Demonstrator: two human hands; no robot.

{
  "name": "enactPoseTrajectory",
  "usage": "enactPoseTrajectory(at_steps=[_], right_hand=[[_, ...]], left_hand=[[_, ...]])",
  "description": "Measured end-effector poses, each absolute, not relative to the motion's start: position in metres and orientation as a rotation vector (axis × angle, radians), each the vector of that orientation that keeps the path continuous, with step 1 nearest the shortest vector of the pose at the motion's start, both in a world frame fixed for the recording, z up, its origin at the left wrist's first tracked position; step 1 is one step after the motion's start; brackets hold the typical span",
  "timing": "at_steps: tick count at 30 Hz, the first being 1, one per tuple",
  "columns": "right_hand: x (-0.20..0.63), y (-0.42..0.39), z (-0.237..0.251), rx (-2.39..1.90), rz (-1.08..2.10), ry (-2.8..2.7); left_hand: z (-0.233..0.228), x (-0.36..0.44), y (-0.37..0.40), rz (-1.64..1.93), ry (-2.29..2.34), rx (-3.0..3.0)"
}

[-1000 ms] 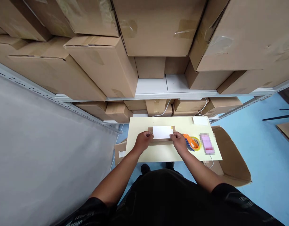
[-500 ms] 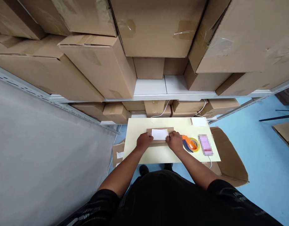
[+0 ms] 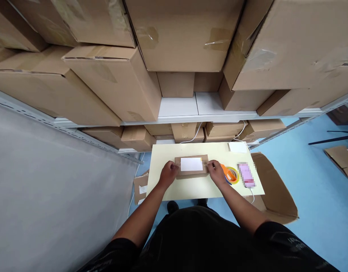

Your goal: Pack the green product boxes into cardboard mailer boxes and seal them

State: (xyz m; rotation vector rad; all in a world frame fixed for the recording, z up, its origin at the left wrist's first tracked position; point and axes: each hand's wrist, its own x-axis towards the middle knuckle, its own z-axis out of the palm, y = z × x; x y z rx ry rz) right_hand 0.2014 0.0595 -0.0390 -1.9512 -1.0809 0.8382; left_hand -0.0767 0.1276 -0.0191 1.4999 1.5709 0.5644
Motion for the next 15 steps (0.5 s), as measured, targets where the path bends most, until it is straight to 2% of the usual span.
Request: enactPoseTrajectory(at_steps=[4,10,15], right_hand=[[0.212,0.048,-0.046,-1.881,1.034,-0.857],[0.207,0.048,-0.046,-1.918,0.981,-0.908],[0.201,0.054,-0.055,-1.81,1.132,-0.738]], left_hand=[[-0.043,-0.093,0.118,0.746,1.414,1.174],[-0.063,-0.091,0.112,0.728,1.294,1.054],[-0.074,-0.094,0.113,0.668,1.19,0.899]])
